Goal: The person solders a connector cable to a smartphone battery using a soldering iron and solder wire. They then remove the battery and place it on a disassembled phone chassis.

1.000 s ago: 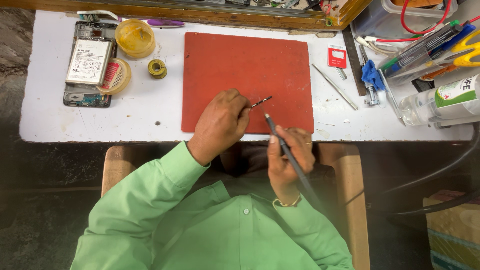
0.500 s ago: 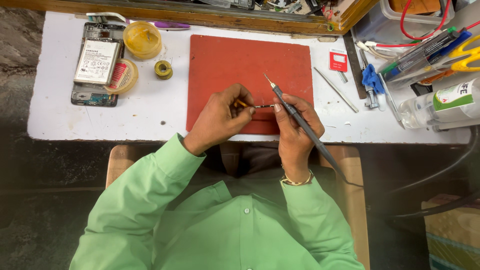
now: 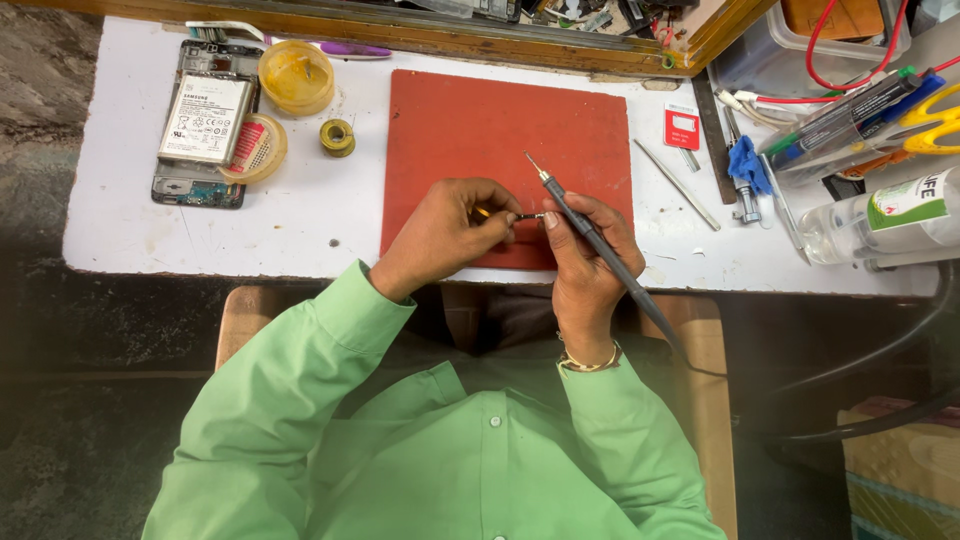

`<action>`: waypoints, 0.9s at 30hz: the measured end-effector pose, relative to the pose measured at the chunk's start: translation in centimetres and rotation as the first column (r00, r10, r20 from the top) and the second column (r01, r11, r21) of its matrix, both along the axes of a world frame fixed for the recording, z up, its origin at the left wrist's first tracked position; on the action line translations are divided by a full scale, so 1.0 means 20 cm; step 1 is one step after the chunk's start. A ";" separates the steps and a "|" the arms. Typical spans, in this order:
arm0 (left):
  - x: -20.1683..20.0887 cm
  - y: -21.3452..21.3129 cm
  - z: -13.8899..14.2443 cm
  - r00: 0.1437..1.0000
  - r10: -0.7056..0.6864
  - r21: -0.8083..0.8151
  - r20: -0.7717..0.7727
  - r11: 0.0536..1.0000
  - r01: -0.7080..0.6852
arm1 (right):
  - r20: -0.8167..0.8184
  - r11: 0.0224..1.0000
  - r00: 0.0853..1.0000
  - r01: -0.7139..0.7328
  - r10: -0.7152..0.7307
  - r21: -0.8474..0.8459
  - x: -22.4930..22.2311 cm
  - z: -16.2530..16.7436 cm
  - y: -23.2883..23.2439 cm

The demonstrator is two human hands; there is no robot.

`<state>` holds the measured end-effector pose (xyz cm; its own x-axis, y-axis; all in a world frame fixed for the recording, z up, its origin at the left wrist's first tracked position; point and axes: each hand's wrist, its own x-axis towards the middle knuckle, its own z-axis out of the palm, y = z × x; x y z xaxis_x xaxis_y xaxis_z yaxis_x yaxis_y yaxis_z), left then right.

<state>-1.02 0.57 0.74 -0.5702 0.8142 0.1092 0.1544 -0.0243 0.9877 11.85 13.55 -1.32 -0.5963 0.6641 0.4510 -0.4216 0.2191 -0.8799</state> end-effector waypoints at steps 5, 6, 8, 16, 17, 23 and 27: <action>-0.03 0.00 -0.02 0.997 -0.039 -0.014 0.061 0.999 0.039 | -0.019 0.999 0.999 -0.041 0.041 -0.023 0.00 -0.01 0.01; -0.04 0.00 -0.02 0.998 -0.041 -0.006 0.055 0.999 0.041 | -0.022 0.999 0.999 -0.044 0.043 -0.025 0.00 -0.02 0.01; -0.05 0.01 -0.03 0.998 -0.045 0.009 0.043 0.999 0.045 | -0.029 0.998 0.998 -0.050 0.049 -0.026 0.00 -0.02 0.01; -0.05 0.01 -0.01 0.998 -0.046 -0.026 0.035 0.999 0.047 | -0.059 0.996 0.996 -0.067 0.063 -0.067 -0.01 -0.03 0.02; -0.05 0.01 -0.01 0.998 -0.049 -0.011 0.030 0.999 0.049 | -0.059 0.995 0.996 -0.068 0.064 -0.069 -0.01 -0.03 0.02; -0.04 0.01 0.00 0.999 -0.027 -0.078 0.045 0.996 0.031 | -0.047 0.998 0.997 -0.060 0.058 -0.035 -0.01 -0.03 0.02; -0.05 0.01 -0.01 0.999 -0.038 -0.007 0.030 0.999 0.038 | -0.033 0.998 0.998 -0.051 0.050 -0.033 -0.02 -0.02 0.01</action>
<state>-1.98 0.84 0.51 -0.5415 0.8362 0.0870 0.1243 -0.0226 0.9920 11.54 13.79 -1.75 -0.6152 0.6485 0.4483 -0.4596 0.1670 -0.8723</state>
